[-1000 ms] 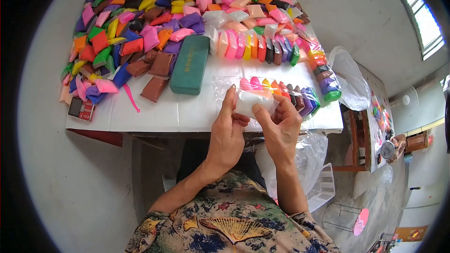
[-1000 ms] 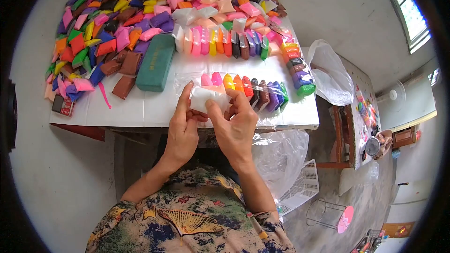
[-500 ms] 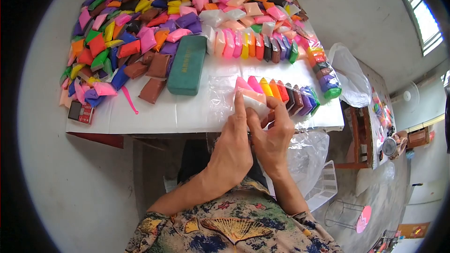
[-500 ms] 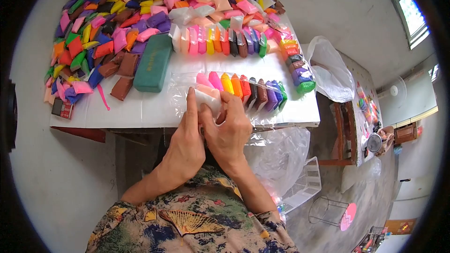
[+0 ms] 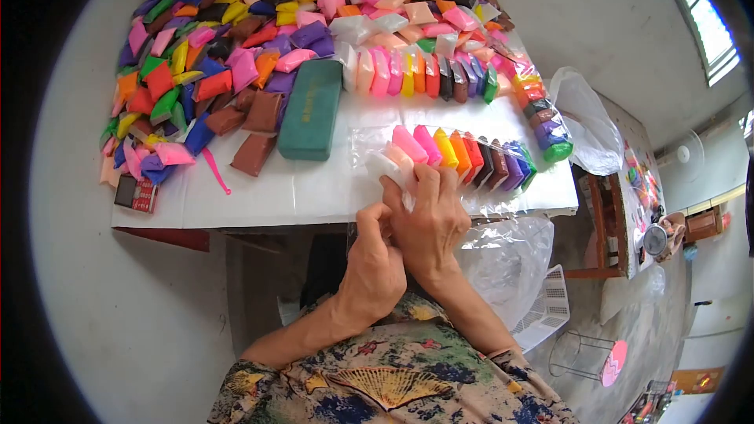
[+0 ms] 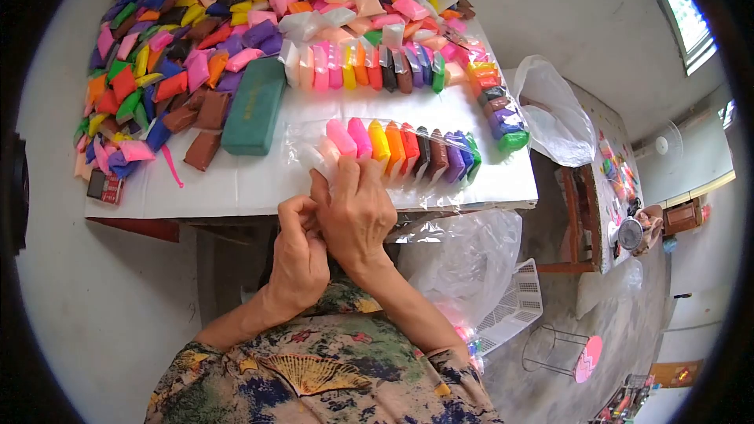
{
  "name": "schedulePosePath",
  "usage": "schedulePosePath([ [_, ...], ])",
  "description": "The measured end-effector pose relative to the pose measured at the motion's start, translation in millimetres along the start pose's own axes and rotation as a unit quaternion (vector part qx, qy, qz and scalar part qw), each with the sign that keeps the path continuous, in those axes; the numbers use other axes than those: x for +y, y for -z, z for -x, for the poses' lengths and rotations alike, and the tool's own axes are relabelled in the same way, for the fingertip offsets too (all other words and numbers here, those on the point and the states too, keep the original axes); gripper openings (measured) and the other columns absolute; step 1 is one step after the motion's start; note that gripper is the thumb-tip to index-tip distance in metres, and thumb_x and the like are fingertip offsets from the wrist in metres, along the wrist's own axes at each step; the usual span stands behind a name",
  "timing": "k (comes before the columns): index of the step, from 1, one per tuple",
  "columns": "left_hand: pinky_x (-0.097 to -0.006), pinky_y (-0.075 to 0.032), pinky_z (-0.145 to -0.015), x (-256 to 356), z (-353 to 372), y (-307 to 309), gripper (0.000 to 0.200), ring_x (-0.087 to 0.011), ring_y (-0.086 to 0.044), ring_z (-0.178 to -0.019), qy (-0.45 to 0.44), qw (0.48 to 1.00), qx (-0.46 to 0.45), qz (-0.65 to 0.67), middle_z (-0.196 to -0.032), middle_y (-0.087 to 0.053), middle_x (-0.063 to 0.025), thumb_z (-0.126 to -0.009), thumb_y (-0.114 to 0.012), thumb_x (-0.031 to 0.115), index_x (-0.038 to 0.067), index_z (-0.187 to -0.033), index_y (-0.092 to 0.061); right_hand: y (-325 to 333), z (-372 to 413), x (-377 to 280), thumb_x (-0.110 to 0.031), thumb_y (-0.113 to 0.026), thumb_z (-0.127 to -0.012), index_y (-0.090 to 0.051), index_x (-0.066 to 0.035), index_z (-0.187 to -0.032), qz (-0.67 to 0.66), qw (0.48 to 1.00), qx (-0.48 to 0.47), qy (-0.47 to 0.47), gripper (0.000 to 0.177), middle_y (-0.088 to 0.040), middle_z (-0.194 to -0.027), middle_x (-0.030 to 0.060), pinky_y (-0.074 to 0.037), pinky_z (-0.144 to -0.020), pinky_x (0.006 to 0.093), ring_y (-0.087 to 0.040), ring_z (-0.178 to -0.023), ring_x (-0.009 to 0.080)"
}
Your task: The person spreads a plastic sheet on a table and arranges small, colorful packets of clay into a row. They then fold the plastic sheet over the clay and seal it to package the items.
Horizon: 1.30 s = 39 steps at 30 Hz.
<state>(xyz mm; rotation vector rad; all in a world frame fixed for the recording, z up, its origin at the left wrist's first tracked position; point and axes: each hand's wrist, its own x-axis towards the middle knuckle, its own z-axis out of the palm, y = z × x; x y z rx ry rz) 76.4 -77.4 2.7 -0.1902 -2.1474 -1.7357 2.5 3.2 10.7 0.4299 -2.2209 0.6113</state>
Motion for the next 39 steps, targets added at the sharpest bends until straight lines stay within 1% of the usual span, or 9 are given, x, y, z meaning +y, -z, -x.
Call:
schedulePosePath([
  [9,-0.0373,-0.05,-0.085,6,1,11,0.032,-0.028,-0.063,-0.094,0.047,0.997,-0.046,-0.028,-0.104,-0.057,-0.0219,-0.088,-0.043,-0.009,-0.004,-0.119,-0.04,3,-1,1,-0.025,-0.08,-0.075,-0.054,-0.006,-0.086,0.012,1.0,-0.023,-0.005,0.034,-0.055,-0.079,0.0107,-0.047,-0.052,0.0365,-0.06,-0.063,0.0263],
  [12,-0.0393,-0.051,-0.076,41,-1,27,0.018,-0.0316,-0.063,-0.086,-0.072,0.964,-0.027,-0.253,-0.1,-0.058,-0.02,-0.089,-0.052,-0.004,-0.003,-0.106,-0.05,2,-4,0,-0.027,-0.08,-0.074,-0.051,-0.007,-0.081,0.034,0.999,-0.035,0.012,0.036,-0.054,-0.077,0.0097,-0.047,-0.052,0.0368,-0.059,-0.062,0.0259],
  [16,-0.0416,-0.047,-0.059,51,-4,50,0.019,-0.0314,-0.061,-0.07,-0.009,0.91,0.111,-0.4,-0.085,-0.06,-0.0148,-0.087,-0.07,0.013,-0.001,-0.092,-0.058,0,-5,0,-0.029,-0.08,-0.075,-0.05,-0.008,-0.078,0.032,0.998,-0.047,-0.001,0.037,-0.052,-0.07,0.0087,-0.047,-0.051,0.0375,-0.058,-0.059,0.0256],
  [20,-0.0377,-0.044,-0.056,28,0,50,0.018,-0.0309,-0.054,-0.056,0.094,0.933,0.024,-0.347,-0.068,-0.058,-0.0144,-0.087,-0.07,0.013,-0.002,-0.082,-0.062,-4,-3,-3,-0.03,-0.079,-0.075,-0.052,-0.008,-0.077,0.033,0.997,-0.062,-0.029,0.036,-0.054,-0.062,0.0081,-0.046,-0.048,0.0372,-0.059,-0.053,0.0251],
  [24,-0.0375,-0.04,-0.054,10,1,42,0.013,-0.0307,-0.053,-0.055,0.085,0.972,-0.005,-0.221,-0.068,-0.056,-0.0191,-0.09,-0.063,0.006,-0.006,-0.083,-0.061,-14,-9,-12,-0.032,-0.077,-0.077,-0.052,-0.008,-0.076,0.045,0.994,-0.071,-0.066,0.035,-0.057,-0.06,0.0073,-0.046,-0.044,0.036,-0.061,-0.05,0.0241],
  [27,-0.0453,-0.044,-0.057,6,3,40,0.015,-0.0401,-0.059,-0.063,0.084,0.974,-0.023,-0.207,-0.073,-0.06,-0.0196,-0.089,-0.062,0.008,-0.001,-0.078,-0.059,-29,-17,-16,-0.034,-0.076,-0.079,-0.052,-0.008,-0.076,0.074,0.994,-0.056,-0.065,0.035,-0.058,-0.062,0.007,-0.047,-0.045,0.0348,-0.062,-0.051,0.0235],
  [33,-0.0355,-0.039,-0.053,6,4,44,0.016,-0.0218,-0.046,-0.053,0.124,0.979,-0.03,-0.158,-0.064,-0.053,-0.0175,-0.092,-0.062,0.006,-0.007,-0.083,-0.059,-14,-11,-19,-0.039,-0.076,-0.079,-0.051,-0.009,-0.077,0.078,0.99,-0.089,-0.078,0.04,-0.059,-0.063,0.0069,-0.048,-0.046,0.0331,-0.063,-0.052,0.0233],
  [36,-0.0436,-0.041,-0.055,8,2,45,0.017,-0.0394,-0.056,-0.06,0.127,0.977,-0.029,-0.166,-0.07,-0.058,-0.0196,-0.091,-0.063,0.009,-0.002,-0.079,-0.059,-4,-4,-21,-0.039,-0.077,-0.079,-0.051,-0.008,-0.077,0.041,0.992,-0.097,-0.071,0.04,-0.058,-0.063,0.0067,-0.047,-0.045,0.0334,-0.062,-0.052,0.0234],
  [39,-0.0438,-0.041,-0.056,6,2,47,0.018,-0.0388,-0.056,-0.06,0.141,0.967,-0.043,-0.206,-0.07,-0.058,-0.0194,-0.091,-0.063,0.01,-0.003,-0.079,-0.059,-14,-8,-16,-0.036,-0.077,-0.08,-0.05,-0.008,-0.077,0.059,0.991,-0.099,-0.073,0.038,-0.057,-0.063,0.0071,-0.046,-0.045,0.0338,-0.062,-0.053,0.0238],
])
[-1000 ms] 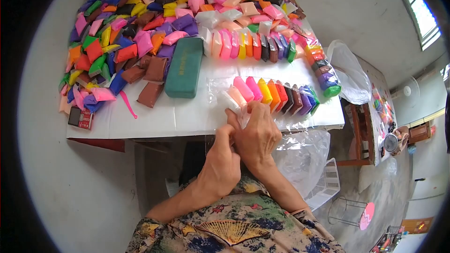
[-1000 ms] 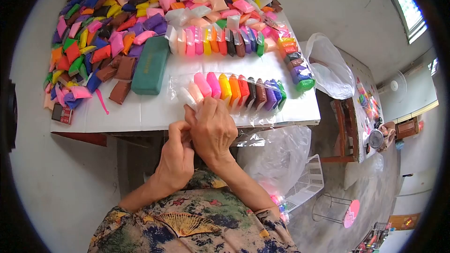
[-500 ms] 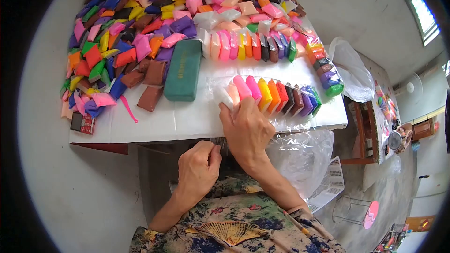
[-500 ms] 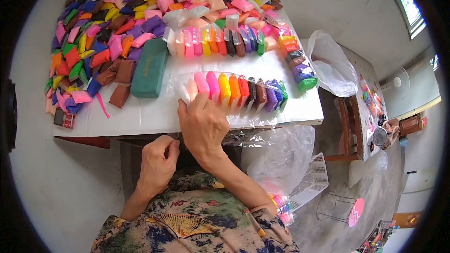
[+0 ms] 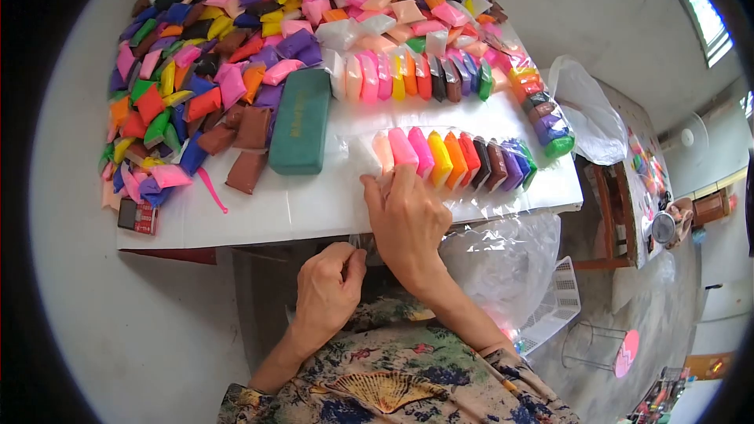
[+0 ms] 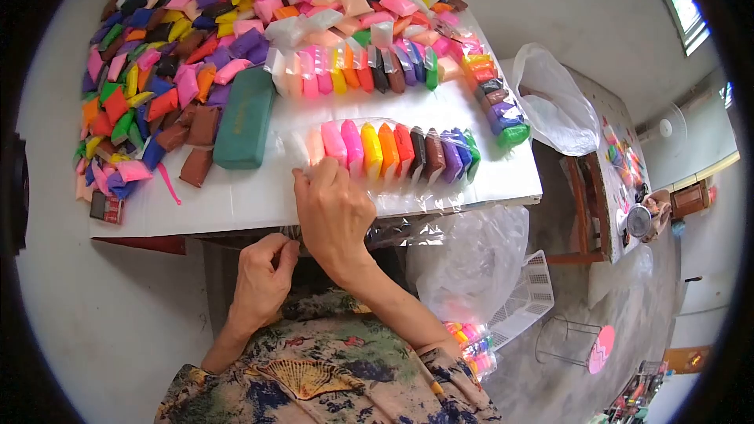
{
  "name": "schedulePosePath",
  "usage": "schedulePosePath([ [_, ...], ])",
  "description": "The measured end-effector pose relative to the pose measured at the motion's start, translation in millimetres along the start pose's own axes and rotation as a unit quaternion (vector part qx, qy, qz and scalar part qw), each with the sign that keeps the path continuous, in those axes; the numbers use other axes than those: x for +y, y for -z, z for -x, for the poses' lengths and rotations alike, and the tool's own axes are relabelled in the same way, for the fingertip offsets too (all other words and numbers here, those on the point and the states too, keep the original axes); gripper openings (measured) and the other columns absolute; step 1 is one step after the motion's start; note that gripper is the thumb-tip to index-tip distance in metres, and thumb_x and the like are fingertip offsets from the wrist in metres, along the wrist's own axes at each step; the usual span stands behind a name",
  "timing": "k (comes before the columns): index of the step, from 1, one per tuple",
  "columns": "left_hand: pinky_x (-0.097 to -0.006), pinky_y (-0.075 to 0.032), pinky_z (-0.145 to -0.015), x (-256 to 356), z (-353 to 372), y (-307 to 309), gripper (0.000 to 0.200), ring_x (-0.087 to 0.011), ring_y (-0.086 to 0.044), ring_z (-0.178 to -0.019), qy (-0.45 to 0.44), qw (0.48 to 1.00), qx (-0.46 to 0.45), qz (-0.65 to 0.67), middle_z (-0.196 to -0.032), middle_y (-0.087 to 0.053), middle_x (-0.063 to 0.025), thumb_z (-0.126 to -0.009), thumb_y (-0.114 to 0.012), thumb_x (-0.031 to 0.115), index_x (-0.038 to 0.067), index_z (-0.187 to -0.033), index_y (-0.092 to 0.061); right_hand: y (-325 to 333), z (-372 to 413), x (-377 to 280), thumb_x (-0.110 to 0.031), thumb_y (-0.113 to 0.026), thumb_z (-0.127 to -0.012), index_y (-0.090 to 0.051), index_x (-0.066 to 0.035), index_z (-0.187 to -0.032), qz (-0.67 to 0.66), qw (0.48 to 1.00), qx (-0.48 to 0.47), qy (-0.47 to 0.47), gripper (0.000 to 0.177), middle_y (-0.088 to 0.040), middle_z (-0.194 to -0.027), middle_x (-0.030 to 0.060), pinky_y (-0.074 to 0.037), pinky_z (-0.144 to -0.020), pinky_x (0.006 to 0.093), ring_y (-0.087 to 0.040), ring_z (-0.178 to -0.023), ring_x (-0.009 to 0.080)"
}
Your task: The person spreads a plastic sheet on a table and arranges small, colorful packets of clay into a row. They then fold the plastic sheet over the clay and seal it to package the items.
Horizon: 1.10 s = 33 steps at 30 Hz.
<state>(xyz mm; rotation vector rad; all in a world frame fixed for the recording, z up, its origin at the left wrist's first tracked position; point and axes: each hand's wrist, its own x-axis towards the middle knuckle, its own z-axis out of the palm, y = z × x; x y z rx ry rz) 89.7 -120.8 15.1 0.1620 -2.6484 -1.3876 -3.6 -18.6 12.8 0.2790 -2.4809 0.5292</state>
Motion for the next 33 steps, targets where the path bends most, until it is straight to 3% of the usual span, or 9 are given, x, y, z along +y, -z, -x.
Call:
schedulePosePath([
  [3,-0.0434,-0.042,-0.055,-4,-1,-1,0.019,-0.0376,-0.057,-0.059,0.007,1.0,-0.007,-0.014,-0.069,-0.058,-0.0186,-0.091,-0.064,0.013,-0.003,-0.08,-0.061,3,-1,3,-0.034,-0.076,-0.082,-0.053,-0.007,-0.079,-0.03,0.999,-0.013,0.006,0.036,-0.054,-0.061,0.0074,-0.046,-0.046,0.034,-0.062,-0.054,0.0238],
  [6,-0.0413,-0.042,-0.054,2,1,7,0.021,-0.0336,-0.057,-0.057,0.047,0.999,-0.009,-0.016,-0.067,-0.058,-0.0162,-0.089,-0.069,0.017,-0.001,-0.081,-0.063,25,9,15,-0.023,-0.081,-0.079,-0.062,-0.004,-0.102,-0.097,0.993,0.018,0.061,0.035,-0.06,-0.064,0.004,-0.043,-0.045,0.0306,-0.058,-0.05,0.0188],
  [11,-0.0358,-0.042,-0.054,30,4,46,0.025,-0.0278,-0.057,-0.059,0.041,0.996,0.048,-0.061,-0.071,-0.06,-0.0106,-0.083,-0.077,0.023,0.001,-0.088,-0.067,80,10,78,-0.002,-0.08,-0.074,-0.065,-0.002,-0.104,-0.173,0.971,0.136,0.092,0.033,-0.068,-0.083,0.0042,-0.04,-0.049,0.0245,-0.053,-0.053,0.0113],
  [12,-0.0347,-0.042,-0.054,34,-1,52,0.027,-0.027,-0.058,-0.061,0.035,0.996,0.055,-0.057,-0.074,-0.061,-0.0099,-0.081,-0.078,0.024,0.001,-0.091,-0.067,97,4,91,-0.002,-0.08,-0.072,-0.065,-0.002,-0.106,-0.145,0.98,0.126,0.057,0.037,-0.068,-0.094,0.0063,-0.041,-0.055,0.0252,-0.056,-0.062,0.0123],
  [14,-0.033,-0.047,-0.074,38,-22,56,0.039,-0.0238,-0.059,-0.083,-0.127,0.978,0.114,-0.122,-0.097,-0.064,-0.0115,-0.079,-0.079,0.021,0.0,-0.109,-0.065,116,-13,131,-0.009,-0.085,-0.065,-0.061,-0.003,-0.121,-0.084,0.993,0.08,0.016,0.061,-0.065,-0.112,0.013,-0.052,-0.079,0.0375,-0.064,-0.09,0.025],
  [16,-0.0385,-0.044,-0.097,42,-57,54,0.061,-0.0316,-0.055,-0.114,-0.257,0.947,0.107,-0.159,-0.124,-0.059,-0.0167,-0.076,-0.08,0.024,0.001,-0.127,-0.057,119,-32,154,-0.017,-0.09,-0.061,-0.053,-0.002,-0.134,-0.119,0.992,0.033,-0.01,0.083,-0.059,-0.126,0.0153,-0.048,-0.094,0.0394,-0.06,-0.109,0.0289],
  [20,-0.0451,-0.035,-0.111,59,-115,22,0.079,-0.0367,-0.046,-0.131,-0.35,0.918,-0.022,-0.182,-0.139,-0.05,-0.0209,-0.078,-0.077,0.037,0.0,-0.14,-0.045,102,-47,179,-0.03,-0.094,-0.057,-0.042,-0.004,-0.145,-0.222,0.965,-0.137,-0.01,0.105,-0.045,-0.145,0.0187,-0.037,-0.113,0.0411,-0.043,-0.135,0.0333],
  [27,-0.0447,-0.039,-0.108,37,-143,-14,0.068,-0.0369,-0.052,-0.124,-0.305,0.928,-0.121,-0.177,-0.134,-0.056,-0.0206,-0.078,-0.078,0.031,0.001,-0.134,-0.053,59,-49,191,-0.034,-0.089,-0.064,-0.053,0.003,-0.133,-0.176,0.98,-0.094,0.018,0.087,-0.055,-0.132,0.0208,-0.041,-0.105,0.0436,-0.05,-0.125,0.0371],
  [33,-0.0434,-0.04,-0.107,31,-148,-10,0.066,-0.0361,-0.054,-0.123,-0.358,0.903,-0.132,-0.196,-0.133,-0.057,-0.0209,-0.077,-0.076,0.028,0.0,-0.132,-0.054,55,-46,183,-0.04,-0.089,-0.061,-0.052,0.002,-0.135,-0.13,0.989,-0.072,-0.004,0.093,-0.054,-0.132,0.0209,-0.04,-0.106,0.0442,-0.049,-0.124,0.0363],
])
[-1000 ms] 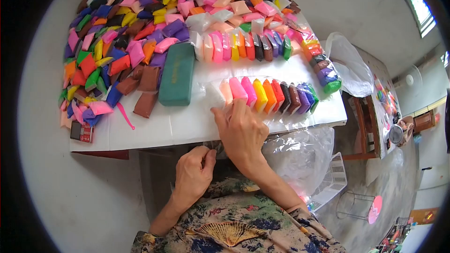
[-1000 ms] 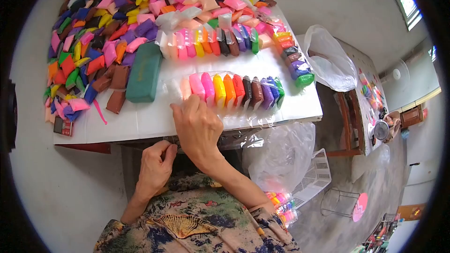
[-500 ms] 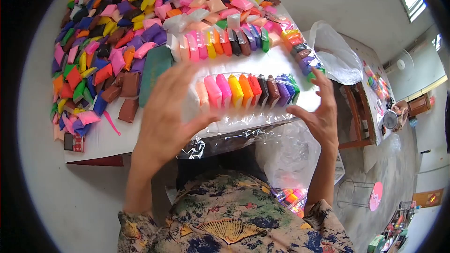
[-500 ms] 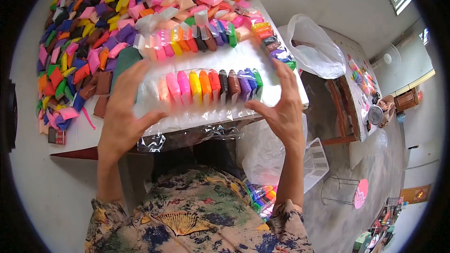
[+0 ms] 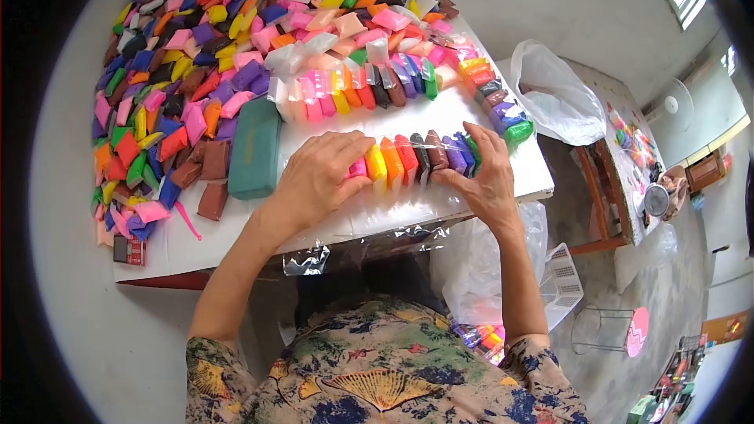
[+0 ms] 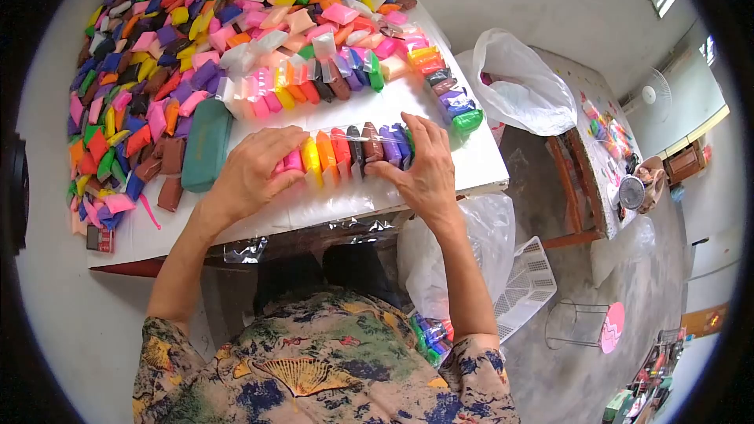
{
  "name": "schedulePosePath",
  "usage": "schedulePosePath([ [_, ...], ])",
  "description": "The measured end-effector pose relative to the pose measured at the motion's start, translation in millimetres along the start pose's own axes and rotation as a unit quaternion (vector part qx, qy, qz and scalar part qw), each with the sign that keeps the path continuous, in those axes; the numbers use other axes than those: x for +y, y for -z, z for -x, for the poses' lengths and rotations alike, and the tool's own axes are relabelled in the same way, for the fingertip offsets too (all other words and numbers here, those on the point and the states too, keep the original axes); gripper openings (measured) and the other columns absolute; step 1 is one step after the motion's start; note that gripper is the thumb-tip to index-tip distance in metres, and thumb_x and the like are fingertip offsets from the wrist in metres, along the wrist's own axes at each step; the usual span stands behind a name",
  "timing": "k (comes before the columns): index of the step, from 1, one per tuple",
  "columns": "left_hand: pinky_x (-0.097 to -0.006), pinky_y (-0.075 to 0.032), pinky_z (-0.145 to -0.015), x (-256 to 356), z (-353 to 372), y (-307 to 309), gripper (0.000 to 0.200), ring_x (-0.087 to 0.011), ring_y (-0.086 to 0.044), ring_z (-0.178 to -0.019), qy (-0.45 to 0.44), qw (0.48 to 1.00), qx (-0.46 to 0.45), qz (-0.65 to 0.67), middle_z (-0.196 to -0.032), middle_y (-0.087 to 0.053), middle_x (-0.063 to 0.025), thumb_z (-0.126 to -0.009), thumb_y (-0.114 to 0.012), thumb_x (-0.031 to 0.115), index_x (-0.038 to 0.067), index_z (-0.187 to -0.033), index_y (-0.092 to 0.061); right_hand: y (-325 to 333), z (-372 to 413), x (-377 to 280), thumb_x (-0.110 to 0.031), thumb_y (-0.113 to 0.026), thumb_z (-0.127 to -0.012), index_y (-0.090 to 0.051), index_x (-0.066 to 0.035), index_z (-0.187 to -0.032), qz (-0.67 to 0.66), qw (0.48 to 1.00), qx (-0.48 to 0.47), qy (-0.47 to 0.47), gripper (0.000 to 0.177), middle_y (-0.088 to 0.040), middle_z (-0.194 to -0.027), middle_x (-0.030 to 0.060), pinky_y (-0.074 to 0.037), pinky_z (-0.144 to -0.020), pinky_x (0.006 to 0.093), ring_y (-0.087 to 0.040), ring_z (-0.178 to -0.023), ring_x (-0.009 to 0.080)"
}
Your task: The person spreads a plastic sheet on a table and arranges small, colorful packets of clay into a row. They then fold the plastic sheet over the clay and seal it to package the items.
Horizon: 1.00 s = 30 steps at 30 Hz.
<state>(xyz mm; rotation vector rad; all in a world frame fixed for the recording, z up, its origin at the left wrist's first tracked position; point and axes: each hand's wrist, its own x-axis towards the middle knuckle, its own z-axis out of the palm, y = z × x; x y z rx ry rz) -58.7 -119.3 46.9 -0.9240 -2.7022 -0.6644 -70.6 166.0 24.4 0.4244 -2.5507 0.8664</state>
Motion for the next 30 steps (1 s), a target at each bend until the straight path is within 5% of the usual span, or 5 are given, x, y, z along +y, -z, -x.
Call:
schedulePosePath([
  [7,-0.0428,-0.036,-0.112,4,-11,20,0.076,-0.0371,-0.049,-0.129,-0.016,1.0,-0.025,0.006,-0.142,-0.051,-0.0198,-0.078,-0.078,0.037,0.003,-0.14,-0.049,15,-11,4,-0.05,-0.091,-0.053,-0.048,-0.007,-0.141,0.038,0.992,-0.038,0.117,0.107,-0.049,-0.139,0.0167,-0.034,-0.109,0.0488,-0.046,-0.128,0.0363],
  [14,-0.0422,-0.04,-0.108,6,-24,1,0.071,-0.0355,-0.051,-0.128,-0.002,0.996,-0.075,0.041,-0.138,-0.054,-0.0195,-0.083,-0.073,0.04,0.007,-0.141,-0.05,-10,-17,-1,-0.053,-0.087,-0.059,-0.062,-0.005,-0.125,0.002,0.997,-0.039,0.074,0.085,-0.06,-0.123,0.0155,-0.038,-0.105,0.0454,-0.055,-0.117,0.0332],
  [17,-0.0422,-0.04,-0.108,2,-23,-4,0.069,-0.0353,-0.051,-0.128,-0.006,0.997,-0.066,0.035,-0.138,-0.054,-0.0201,-0.083,-0.073,0.041,0.01,-0.14,-0.052,-11,-14,-5,-0.054,-0.086,-0.06,-0.059,-0.004,-0.128,0.032,0.997,-0.041,0.066,0.089,-0.059,-0.126,0.0163,-0.04,-0.103,0.0445,-0.055,-0.117,0.034],
  [24,-0.0418,-0.038,-0.11,12,-30,7,0.072,-0.0368,-0.047,-0.132,-0.014,0.998,-0.057,0.032,-0.144,-0.046,-0.0222,-0.082,-0.074,0.042,0.01,-0.142,-0.049,40,-15,7,-0.035,-0.094,-0.055,-0.05,-0.003,-0.14,-0.132,0.987,-0.08,0.03,0.101,-0.052,-0.14,0.018,-0.037,-0.111,0.0422,-0.047,-0.133,0.0305],
  [30,-0.0431,-0.036,-0.112,18,-29,-1,0.066,-0.0342,-0.045,-0.133,-0.073,0.995,-0.073,-0.014,-0.143,-0.047,-0.0188,-0.085,-0.073,0.025,0.011,-0.144,-0.048,47,-1,20,-0.032,-0.09,-0.064,-0.056,-0.006,-0.137,-0.15,0.986,-0.07,-0.016,0.085,-0.053,-0.141,0.0146,-0.047,-0.099,0.0383,-0.052,-0.128,0.0277],
])
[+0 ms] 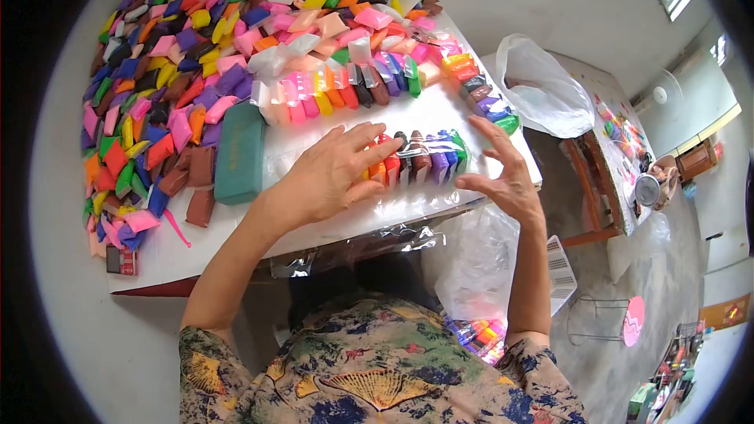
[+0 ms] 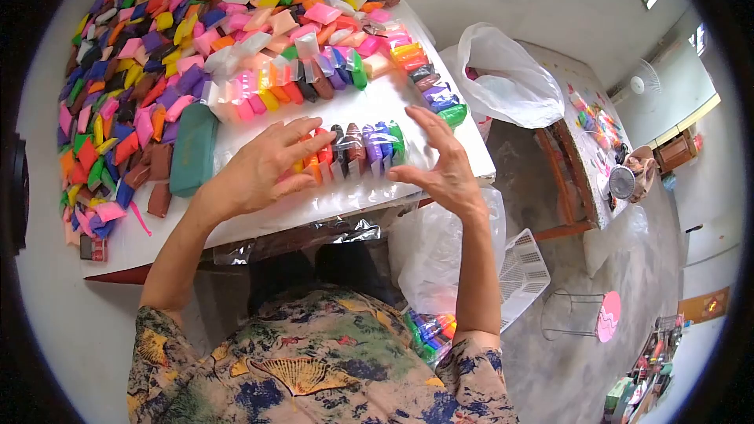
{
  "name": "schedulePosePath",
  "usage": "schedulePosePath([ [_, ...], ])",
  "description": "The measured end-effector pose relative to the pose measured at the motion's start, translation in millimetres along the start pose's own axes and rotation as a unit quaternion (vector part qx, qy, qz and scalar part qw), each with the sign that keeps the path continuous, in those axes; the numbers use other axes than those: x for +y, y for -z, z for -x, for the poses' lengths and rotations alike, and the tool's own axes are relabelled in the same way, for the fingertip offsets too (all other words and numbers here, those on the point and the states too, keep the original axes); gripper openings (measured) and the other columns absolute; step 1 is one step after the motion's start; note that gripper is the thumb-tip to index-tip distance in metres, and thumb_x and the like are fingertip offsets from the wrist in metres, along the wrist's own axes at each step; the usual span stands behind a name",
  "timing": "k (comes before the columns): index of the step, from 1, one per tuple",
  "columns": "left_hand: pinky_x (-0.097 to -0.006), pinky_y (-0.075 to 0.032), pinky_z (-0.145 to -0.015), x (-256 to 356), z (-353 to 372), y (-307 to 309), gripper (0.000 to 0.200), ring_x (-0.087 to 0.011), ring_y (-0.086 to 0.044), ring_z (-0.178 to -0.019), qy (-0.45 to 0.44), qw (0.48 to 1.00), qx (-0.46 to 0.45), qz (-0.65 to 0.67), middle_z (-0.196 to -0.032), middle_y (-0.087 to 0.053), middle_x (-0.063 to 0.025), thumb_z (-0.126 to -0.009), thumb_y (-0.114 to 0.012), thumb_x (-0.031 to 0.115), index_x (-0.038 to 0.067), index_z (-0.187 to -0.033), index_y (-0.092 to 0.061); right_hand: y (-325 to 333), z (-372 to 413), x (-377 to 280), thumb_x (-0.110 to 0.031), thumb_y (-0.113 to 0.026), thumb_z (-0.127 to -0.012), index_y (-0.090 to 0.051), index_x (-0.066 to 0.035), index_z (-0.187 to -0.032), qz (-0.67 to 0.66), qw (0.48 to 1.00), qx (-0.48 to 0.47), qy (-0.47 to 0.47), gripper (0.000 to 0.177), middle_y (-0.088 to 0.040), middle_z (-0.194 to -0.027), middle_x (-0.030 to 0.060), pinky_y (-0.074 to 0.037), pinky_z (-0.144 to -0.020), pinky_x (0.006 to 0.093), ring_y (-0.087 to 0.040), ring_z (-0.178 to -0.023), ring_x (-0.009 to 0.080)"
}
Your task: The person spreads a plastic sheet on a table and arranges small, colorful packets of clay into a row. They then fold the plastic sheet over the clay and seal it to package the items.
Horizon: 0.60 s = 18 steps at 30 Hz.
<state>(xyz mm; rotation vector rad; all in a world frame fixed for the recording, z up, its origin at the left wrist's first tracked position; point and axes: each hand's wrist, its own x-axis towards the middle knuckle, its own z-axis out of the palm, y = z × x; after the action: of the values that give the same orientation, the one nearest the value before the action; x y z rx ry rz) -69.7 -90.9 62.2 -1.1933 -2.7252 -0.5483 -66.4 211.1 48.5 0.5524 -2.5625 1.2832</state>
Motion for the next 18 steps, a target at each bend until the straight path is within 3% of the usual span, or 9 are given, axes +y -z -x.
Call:
schedulePosePath([
  [4,-0.0442,-0.035,-0.112,2,2,-6,0.061,-0.0338,-0.044,-0.133,-0.011,1.0,0.01,-0.025,-0.143,-0.047,-0.0174,-0.086,-0.069,0.017,0.011,-0.143,-0.049,-16,-4,6,-0.025,-0.086,-0.071,-0.067,-0.007,-0.124,-0.002,1.0,-0.02,0.007,0.059,-0.056,-0.138,0.0149,-0.049,-0.099,0.0391,-0.057,-0.123,0.0279],
  [7,-0.0446,-0.034,-0.113,3,1,-10,0.058,-0.0342,-0.044,-0.133,-0.016,0.999,0.02,-0.036,-0.144,-0.046,-0.0173,-0.087,-0.068,0.016,0.012,-0.142,-0.05,-14,-3,1,-0.025,-0.086,-0.07,-0.066,-0.008,-0.127,-0.002,0.999,-0.027,-0.018,0.062,-0.056,-0.139,0.015,-0.047,-0.103,0.0413,-0.054,-0.127,0.0288],
  [10,-0.0447,-0.035,-0.113,4,2,-9,0.057,-0.0342,-0.044,-0.133,-0.012,0.999,0.026,-0.025,-0.144,-0.046,-0.0169,-0.087,-0.068,0.015,0.012,-0.142,-0.05,-13,-6,-8,-0.026,-0.087,-0.069,-0.065,-0.009,-0.128,0.008,0.998,-0.006,0.059,0.065,-0.056,-0.138,0.0149,-0.044,-0.106,0.0423,-0.052,-0.13,0.0292],
  [13,-0.0438,-0.036,-0.112,2,1,-10,0.056,-0.0339,-0.045,-0.132,-0.014,0.999,0.031,-0.024,-0.143,-0.047,-0.0166,-0.087,-0.068,0.015,0.012,-0.141,-0.051,-23,-12,1,-0.03,-0.088,-0.068,-0.064,-0.009,-0.129,0.02,0.998,0.004,0.064,0.069,-0.059,-0.137,0.0111,-0.047,-0.1,0.0391,-0.056,-0.125,0.0257],
  [18,-0.0421,-0.041,-0.109,-3,2,-15,0.054,-0.0344,-0.049,-0.129,-0.021,0.999,0.04,-0.01,-0.141,-0.05,-0.0165,-0.087,-0.068,0.015,0.012,-0.139,-0.053,-33,-15,20,-0.028,-0.088,-0.068,-0.06,-0.008,-0.134,0.046,0.997,-0.006,0.057,0.074,-0.06,-0.134,0.0134,-0.044,-0.105,0.0391,-0.056,-0.125,0.0263],
])
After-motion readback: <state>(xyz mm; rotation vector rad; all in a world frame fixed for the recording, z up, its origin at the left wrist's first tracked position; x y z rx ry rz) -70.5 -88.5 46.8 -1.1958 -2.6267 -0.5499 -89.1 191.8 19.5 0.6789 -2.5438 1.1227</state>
